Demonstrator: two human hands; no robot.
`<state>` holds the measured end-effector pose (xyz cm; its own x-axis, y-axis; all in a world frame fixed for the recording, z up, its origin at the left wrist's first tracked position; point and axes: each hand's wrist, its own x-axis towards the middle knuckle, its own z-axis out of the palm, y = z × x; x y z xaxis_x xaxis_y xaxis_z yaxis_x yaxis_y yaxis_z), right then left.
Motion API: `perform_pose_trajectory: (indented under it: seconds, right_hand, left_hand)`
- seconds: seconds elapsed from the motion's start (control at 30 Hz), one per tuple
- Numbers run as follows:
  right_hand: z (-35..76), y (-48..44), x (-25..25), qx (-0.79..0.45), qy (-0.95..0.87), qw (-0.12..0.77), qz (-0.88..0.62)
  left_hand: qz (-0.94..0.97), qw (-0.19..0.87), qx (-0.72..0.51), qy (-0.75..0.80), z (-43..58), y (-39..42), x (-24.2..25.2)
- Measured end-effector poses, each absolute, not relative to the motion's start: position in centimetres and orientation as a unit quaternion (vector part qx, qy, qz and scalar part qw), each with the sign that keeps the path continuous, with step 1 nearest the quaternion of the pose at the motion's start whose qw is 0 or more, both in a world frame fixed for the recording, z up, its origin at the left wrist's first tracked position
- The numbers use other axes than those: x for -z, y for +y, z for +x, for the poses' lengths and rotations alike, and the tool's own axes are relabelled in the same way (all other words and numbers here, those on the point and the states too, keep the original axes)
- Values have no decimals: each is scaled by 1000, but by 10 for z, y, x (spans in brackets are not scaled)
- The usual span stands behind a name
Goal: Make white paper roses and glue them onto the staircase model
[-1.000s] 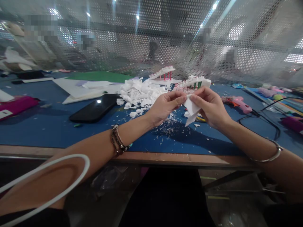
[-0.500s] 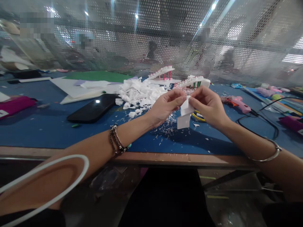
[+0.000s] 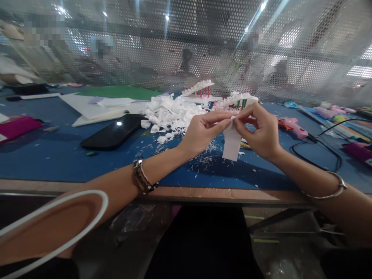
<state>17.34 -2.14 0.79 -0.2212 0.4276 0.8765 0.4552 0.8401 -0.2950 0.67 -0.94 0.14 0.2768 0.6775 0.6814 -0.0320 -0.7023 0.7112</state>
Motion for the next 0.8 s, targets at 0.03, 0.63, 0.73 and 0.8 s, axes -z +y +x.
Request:
perform_pose_trajectory:
  seconds: [0.03,0.63,0.73,0.8]
  right_hand:
    - [174,-22,-8,19,-781,558,-281]
    - [181,-26,-16,133,-826,486,-254]
    - [179,-27,-16,93,-827,485,-269]
    - [178,-27,-15,79,-831,481,-268]
  left_hand:
    - [738,314,-559,211,7,-10,-2]
    - [779,186,-555,222,-4,-10,-9]
    - [766,219,-552,246,-3,-7,-7]
    - [760,244,-545,258,-3,-5,-6]
